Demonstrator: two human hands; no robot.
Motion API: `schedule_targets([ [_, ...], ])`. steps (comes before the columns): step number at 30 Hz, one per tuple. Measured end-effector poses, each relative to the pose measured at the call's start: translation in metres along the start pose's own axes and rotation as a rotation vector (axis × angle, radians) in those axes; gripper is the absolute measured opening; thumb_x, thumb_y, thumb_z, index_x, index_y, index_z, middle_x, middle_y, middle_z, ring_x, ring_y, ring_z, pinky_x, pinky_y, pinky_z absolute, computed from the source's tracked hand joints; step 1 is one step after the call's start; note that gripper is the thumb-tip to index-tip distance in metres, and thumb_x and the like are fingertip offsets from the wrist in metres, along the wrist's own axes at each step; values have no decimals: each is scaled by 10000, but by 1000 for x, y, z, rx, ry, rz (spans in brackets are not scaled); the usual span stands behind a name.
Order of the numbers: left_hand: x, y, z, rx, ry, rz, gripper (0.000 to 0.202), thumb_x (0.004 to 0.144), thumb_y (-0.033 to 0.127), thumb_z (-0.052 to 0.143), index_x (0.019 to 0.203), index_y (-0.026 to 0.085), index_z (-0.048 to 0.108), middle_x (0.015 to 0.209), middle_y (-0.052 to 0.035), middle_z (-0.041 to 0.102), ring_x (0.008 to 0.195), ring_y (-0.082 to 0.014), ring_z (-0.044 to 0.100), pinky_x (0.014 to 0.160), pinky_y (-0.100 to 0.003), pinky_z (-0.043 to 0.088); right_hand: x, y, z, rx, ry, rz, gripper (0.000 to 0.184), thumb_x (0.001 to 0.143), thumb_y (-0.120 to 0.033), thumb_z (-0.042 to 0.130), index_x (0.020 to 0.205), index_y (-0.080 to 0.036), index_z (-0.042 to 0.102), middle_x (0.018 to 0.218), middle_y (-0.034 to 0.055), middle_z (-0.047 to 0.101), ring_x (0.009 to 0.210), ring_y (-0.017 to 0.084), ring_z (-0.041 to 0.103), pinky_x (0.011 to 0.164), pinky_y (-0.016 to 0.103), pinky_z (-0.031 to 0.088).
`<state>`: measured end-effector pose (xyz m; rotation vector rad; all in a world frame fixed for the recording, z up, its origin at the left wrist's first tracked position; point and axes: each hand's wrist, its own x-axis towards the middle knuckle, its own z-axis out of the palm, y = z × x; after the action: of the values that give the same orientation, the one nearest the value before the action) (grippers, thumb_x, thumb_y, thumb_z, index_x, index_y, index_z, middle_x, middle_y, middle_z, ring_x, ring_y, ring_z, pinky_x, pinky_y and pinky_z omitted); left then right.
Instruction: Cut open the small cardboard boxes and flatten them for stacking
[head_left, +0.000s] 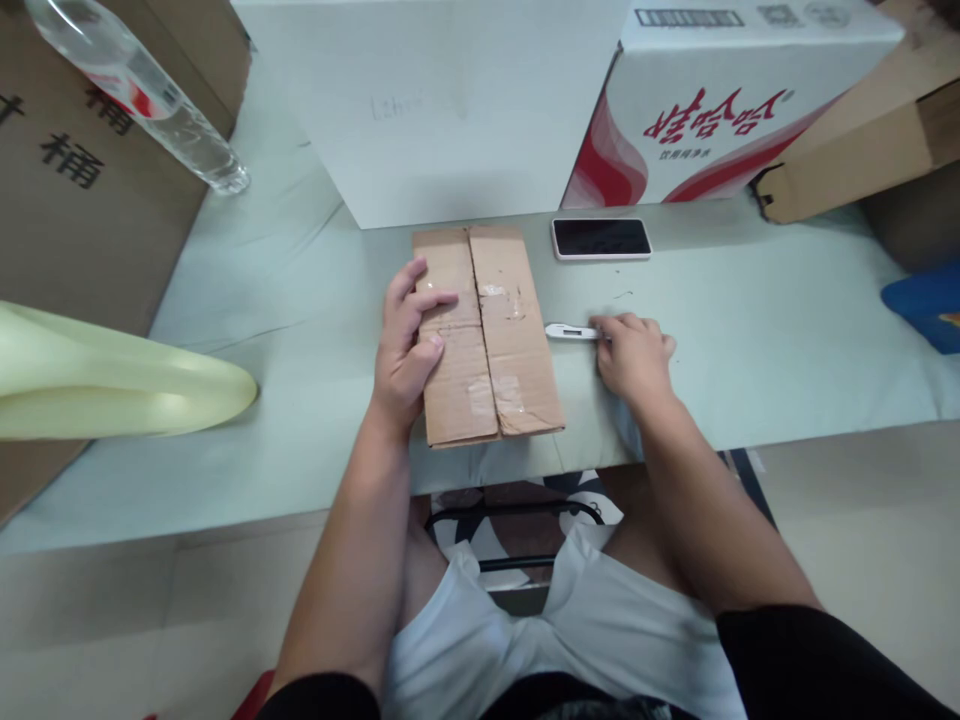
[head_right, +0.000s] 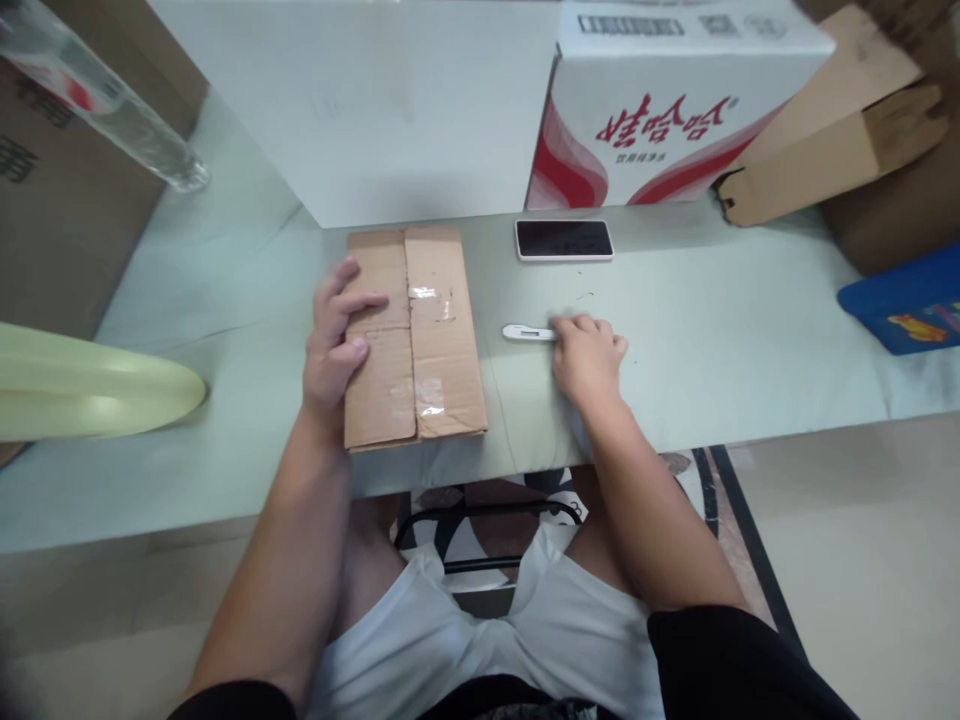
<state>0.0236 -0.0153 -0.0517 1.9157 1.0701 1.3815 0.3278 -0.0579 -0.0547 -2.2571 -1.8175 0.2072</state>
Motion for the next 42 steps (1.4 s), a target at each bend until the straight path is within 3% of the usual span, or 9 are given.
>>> schedule_targets([
  [3,0,1,0,-9,10,0,491,902,665,546,1218,334,723,1614,-33,503,1554,-370,404,1326,-566,323,5,3,-3,141,31,-20,350,921,-258,522,1137,-215,794,1136,178,740,1069,355,606,920,543,462],
  [6,-1,6,5,-36,29,4,511,911,714,536,1207,341,721,1608,-27,504,1539,-355,427,1321,-541,343,9,7,-13,610,222,-59,293,901,-324,583,1155,-242,703,1008,85,684,895,244,626,813,420,520],
  [9,-3,13,16,4,74,9,523,952,723,483,1209,326,707,1598,-46,505,1543,-348,423,1308,-541,360,1,-1,-36,1031,382,-136,260,920,-445,615,1144,-318,572,907,3,547,769,181,596,723,356,535],
  [11,-3,17,25,44,107,14,537,976,715,446,1229,311,693,1598,-66,497,1545,-355,416,1305,-557,354,-13,-16,-56,1108,432,-202,209,929,-471,623,1038,-324,520,846,-17,468,713,175,585,707,368,549],
  [15,-5,22,39,113,154,-2,545,997,702,401,1249,300,667,1600,-80,481,1552,-359,404,1312,-563,325,-52,-53,-90,1114,579,-348,276,919,-408,682,845,-295,441,674,-58,396,546,153,515,548,316,477],
  [20,-6,22,46,145,192,8,568,1006,701,353,1255,287,651,1598,-96,476,1537,-340,430,1298,-527,355,-82,-69,-106,722,290,-389,102,941,-308,684,865,-261,634,725,-1,666,629,165,630,556,323,496],
  [22,-6,22,46,154,188,4,571,1004,708,347,1252,293,650,1600,-88,476,1535,-339,429,1299,-528,352,-82,-68,-107,634,212,-419,49,928,-235,673,883,-250,664,739,-2,710,645,157,659,585,314,523],
  [27,-6,23,43,122,163,17,552,999,710,384,1256,304,655,1593,-76,475,1548,-359,402,1330,-549,287,-73,-66,-104,548,205,-520,45,911,-206,656,881,-238,665,733,-14,732,601,133,655,574,285,517],
  [42,-6,24,41,165,157,8,580,992,733,346,1247,312,652,1577,-76,485,1525,-349,436,1314,-552,320,-73,-73,-103,485,164,-502,91,907,-189,662,835,-242,678,734,-11,747,571,128,631,530,278,460],
])
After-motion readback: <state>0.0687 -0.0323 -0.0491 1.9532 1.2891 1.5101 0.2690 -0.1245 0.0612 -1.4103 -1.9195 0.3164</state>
